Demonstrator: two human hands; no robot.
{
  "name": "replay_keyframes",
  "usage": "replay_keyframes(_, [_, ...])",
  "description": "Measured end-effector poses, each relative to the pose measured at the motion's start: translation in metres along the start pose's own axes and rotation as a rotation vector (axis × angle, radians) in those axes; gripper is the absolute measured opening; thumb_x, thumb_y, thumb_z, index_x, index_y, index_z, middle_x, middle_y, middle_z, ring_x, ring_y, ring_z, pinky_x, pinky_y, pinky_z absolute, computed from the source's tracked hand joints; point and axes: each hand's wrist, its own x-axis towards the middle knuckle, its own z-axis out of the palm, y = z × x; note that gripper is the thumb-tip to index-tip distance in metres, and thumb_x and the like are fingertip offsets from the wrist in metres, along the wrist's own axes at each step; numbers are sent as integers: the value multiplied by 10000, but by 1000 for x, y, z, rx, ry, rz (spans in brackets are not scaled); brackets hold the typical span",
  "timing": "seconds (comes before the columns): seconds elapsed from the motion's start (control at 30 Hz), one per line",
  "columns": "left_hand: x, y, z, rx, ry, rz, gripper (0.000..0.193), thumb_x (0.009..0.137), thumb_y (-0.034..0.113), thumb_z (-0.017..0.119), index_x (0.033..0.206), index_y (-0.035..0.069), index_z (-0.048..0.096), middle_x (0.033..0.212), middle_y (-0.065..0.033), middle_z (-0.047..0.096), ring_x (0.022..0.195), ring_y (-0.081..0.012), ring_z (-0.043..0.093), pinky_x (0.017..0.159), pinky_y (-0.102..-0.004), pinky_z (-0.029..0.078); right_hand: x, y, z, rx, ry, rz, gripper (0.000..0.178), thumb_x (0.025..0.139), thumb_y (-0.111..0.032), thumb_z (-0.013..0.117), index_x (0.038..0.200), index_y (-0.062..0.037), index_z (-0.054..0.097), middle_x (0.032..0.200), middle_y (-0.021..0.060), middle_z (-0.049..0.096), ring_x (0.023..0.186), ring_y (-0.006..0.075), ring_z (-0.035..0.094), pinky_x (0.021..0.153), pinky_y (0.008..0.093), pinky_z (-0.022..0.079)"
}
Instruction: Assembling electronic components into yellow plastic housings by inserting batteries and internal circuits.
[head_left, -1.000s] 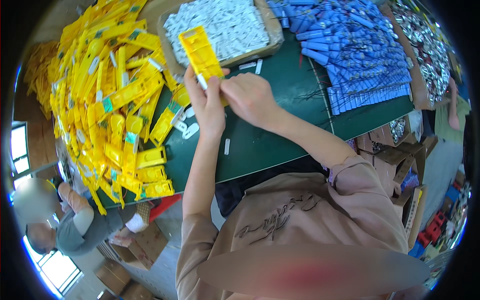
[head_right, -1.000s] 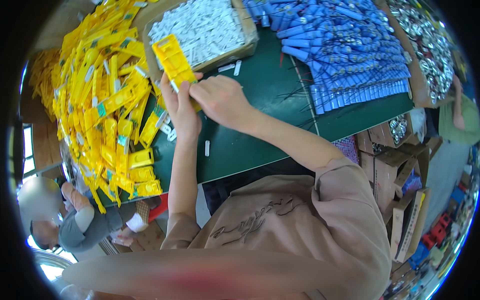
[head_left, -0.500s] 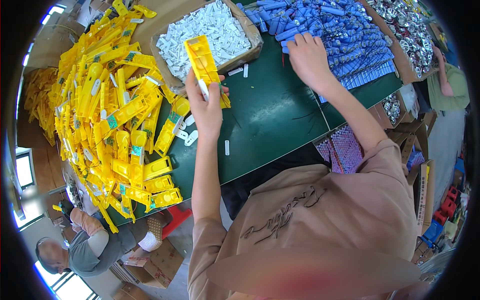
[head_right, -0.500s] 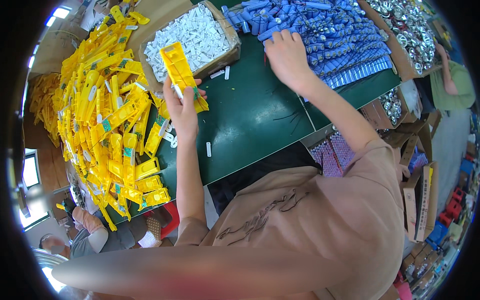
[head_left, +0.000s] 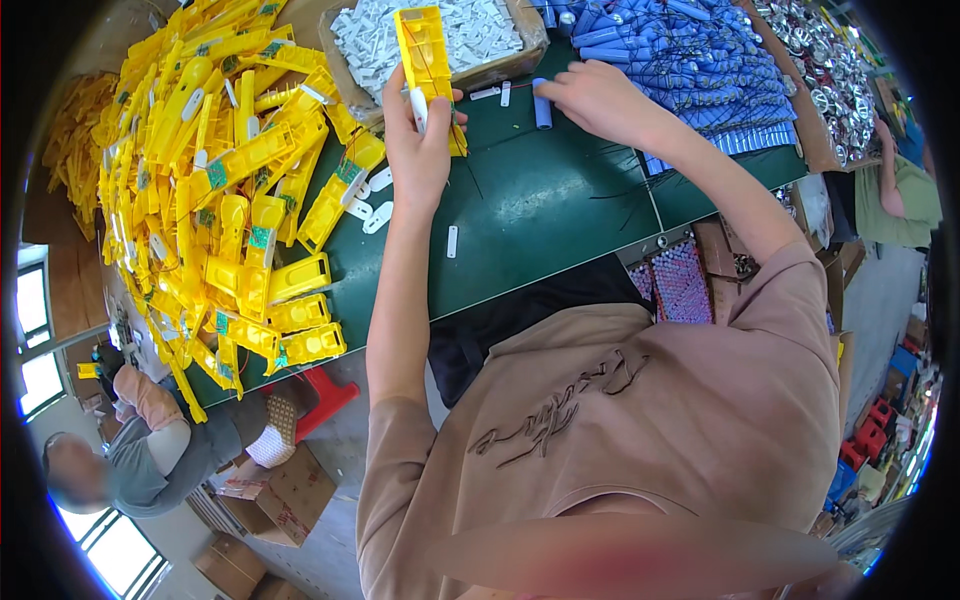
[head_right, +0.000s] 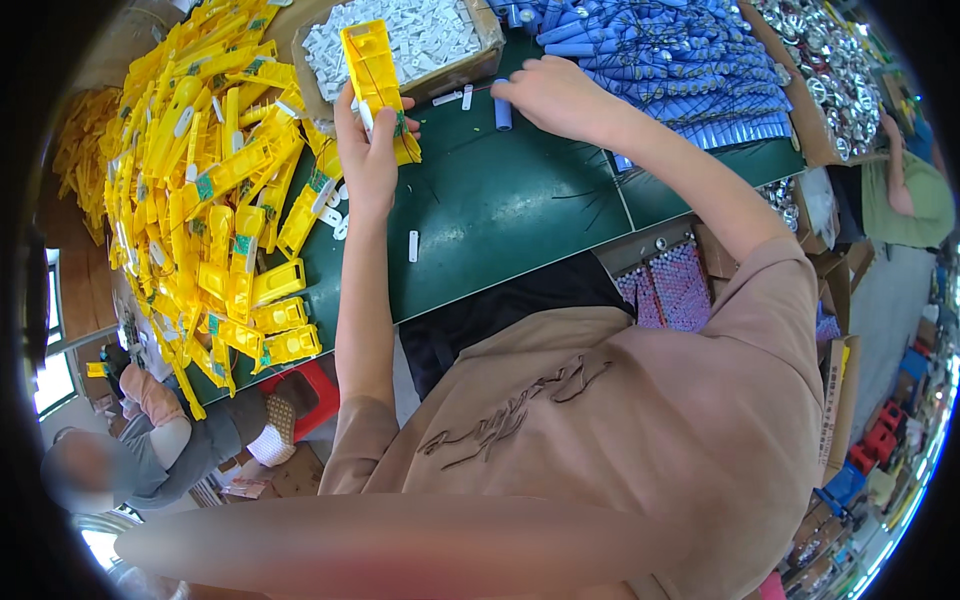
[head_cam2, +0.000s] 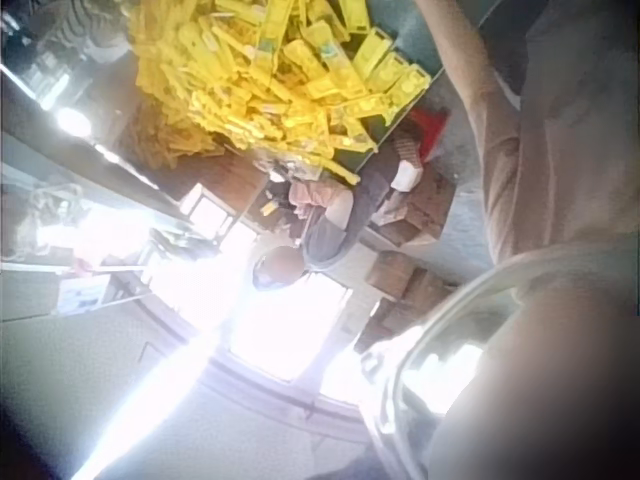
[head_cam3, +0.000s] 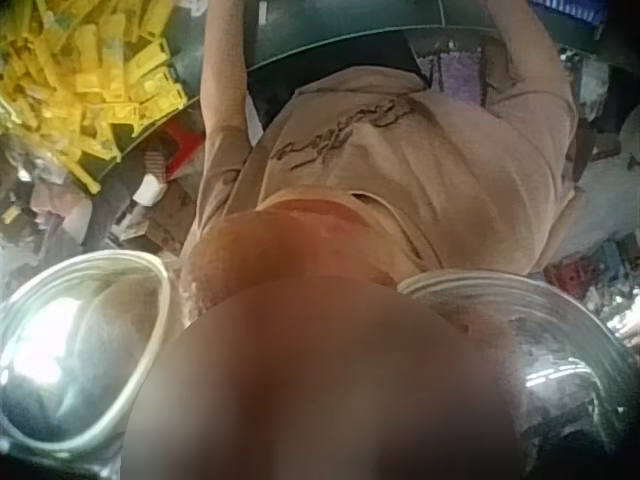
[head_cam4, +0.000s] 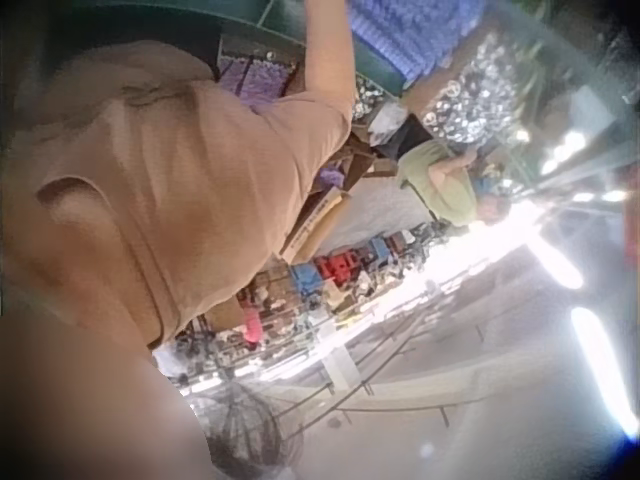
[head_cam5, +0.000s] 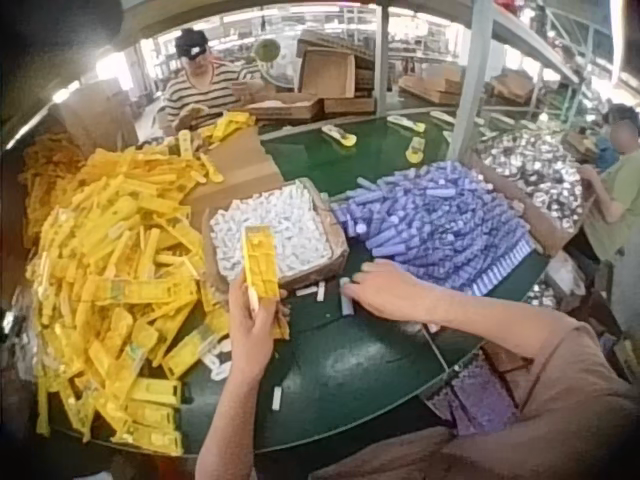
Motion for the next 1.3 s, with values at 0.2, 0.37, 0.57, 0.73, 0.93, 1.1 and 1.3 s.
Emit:
replay_keyframes(0.2, [1,-1,2,-3,-16,6,471,910,49,461,1343,50,277,967,-147,623,721,-140,602,647,-278,520,19,-4,-8,-167,98,-330,107,735,-126,588,842,-114,597,825,3,554,870,150,534,750,282,420])
replay_keyframes(0.37, [2,-2,-1,-77,-9,-12,470,913,49,446,1348,50,268,970,-159,618,715,-151,601,640,-287,522,26,0,-5,-108,64,-399,234,679,-147,655,886,-82,567,803,13,518,828,166,524,719,292,418])
replay_keyframes(0.57, [0,3,-4,-155,26,-65,483,916,62,431,1362,55,245,967,-164,615,725,-159,601,641,-302,531,27,2,-40,984,-121,363,347,853,-205,626,1143,-40,532,777,-15,524,730,49,482,633,219,381])
replay_keyframes(0.73, [0,6,1,-183,3,-91,494,900,24,427,1354,44,234,952,-136,592,732,-135,584,649,-270,506,54,-22,-27,1452,519,461,398,860,-229,617,1216,-79,525,814,26,616,643,78,563,575,250,446])
replay_keyframes(0.93, [-1,-1,6,-149,-21,-71,512,891,9,441,1359,37,235,980,-129,583,741,-130,583,645,-264,503,89,-56,-28,1259,716,353,266,948,-119,454,1192,-14,447,793,29,546,748,64,505,652,204,404])
replay_keyframes(1.1, [-3,-7,7,-21,60,-31,518,877,4,461,1352,39,259,961,-113,582,715,-129,594,621,-251,497,84,-68,-31,1470,505,428,199,932,-96,476,1103,6,476,750,58,547,640,76,516,568,219,408])
replay_keyframes(1.3, [-7,-5,11,167,25,-18,559,861,32,513,1360,46,260,902,-116,599,708,-147,616,613,-269,503,84,-72,-13,1092,672,398,219,914,-101,515,1097,10,470,669,76,539,565,92,515,512,236,407])
